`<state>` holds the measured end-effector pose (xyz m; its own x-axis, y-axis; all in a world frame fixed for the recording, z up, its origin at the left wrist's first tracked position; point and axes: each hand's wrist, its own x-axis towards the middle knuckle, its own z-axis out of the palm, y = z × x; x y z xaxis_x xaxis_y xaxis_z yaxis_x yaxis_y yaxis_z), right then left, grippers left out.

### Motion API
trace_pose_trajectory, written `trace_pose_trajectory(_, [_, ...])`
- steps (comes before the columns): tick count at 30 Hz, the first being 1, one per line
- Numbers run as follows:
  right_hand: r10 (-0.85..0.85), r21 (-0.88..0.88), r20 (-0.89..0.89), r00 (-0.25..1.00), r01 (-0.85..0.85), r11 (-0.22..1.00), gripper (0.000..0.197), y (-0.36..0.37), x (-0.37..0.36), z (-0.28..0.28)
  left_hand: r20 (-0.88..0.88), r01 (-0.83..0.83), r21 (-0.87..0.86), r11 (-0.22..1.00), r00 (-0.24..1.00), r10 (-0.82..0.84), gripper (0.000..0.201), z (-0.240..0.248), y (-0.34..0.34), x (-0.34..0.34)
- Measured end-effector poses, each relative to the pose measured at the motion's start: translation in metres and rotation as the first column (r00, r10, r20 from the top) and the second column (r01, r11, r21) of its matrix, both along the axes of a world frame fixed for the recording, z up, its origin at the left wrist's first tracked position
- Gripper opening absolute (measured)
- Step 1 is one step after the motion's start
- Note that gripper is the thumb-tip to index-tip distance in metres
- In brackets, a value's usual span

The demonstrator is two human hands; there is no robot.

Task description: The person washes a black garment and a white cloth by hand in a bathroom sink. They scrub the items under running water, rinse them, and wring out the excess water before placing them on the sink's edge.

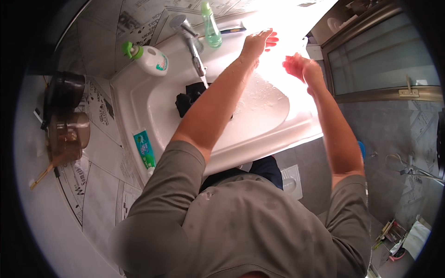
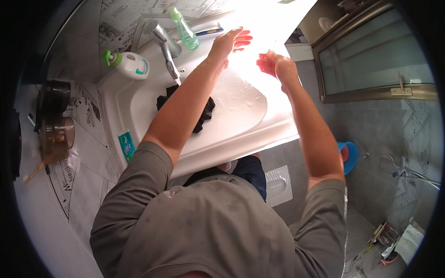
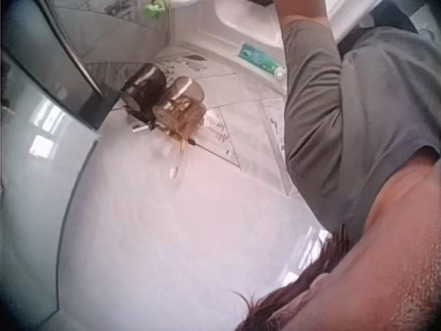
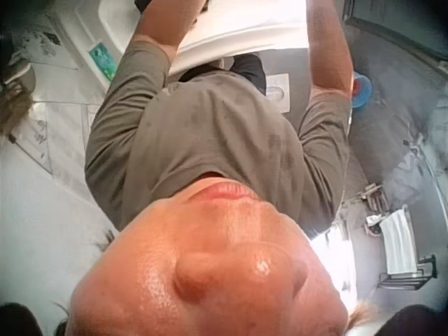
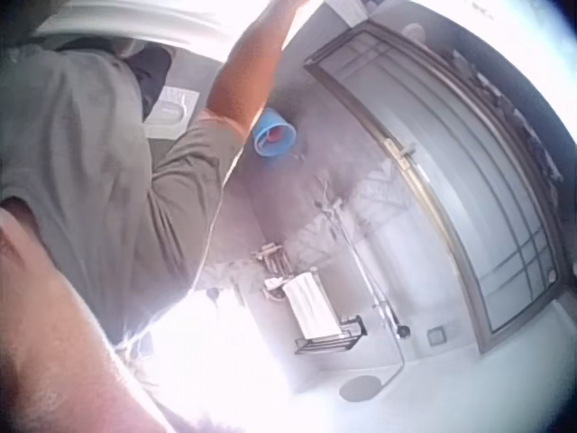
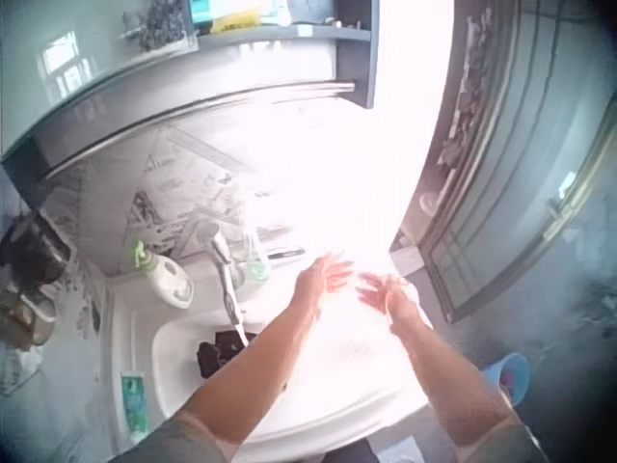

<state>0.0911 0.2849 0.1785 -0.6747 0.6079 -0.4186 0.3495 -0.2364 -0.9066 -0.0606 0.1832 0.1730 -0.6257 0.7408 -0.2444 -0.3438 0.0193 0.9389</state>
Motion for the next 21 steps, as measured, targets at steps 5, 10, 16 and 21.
trace_pose_trajectory(5, [0.215, 0.782, 0.145, 0.966, -0.245, 0.573, 0.034, 0.037, 0.090, -0.001, -0.693, -0.075, -0.240, 0.968, 0.711, -0.117, 0.057, -0.044, 0.047, -0.025])
trace_pose_trajectory(10, [-0.067, 0.880, 0.112, 0.991, -0.068, 0.470, 0.040, 0.014, 0.153, -0.043, -0.729, -0.326, -0.684, 0.653, 0.270, -0.629, 0.068, -0.082, 0.093, 0.017])
trace_pose_trajectory(16, [-0.581, 0.537, -0.250, 0.775, 0.610, 0.582, 0.049, -0.003, 0.176, -0.094, -0.725, -0.256, -0.688, 0.679, 0.288, -0.626, 0.072, -0.085, 0.088, 0.159])
trace_pose_trajectory(21, [-0.664, 0.339, -0.256, 0.702, 0.709, 0.619, 0.055, -0.010, 0.170, -0.081, -0.834, 0.056, -0.479, 0.876, 0.281, -0.474, 0.075, -0.072, 0.031, 0.246])
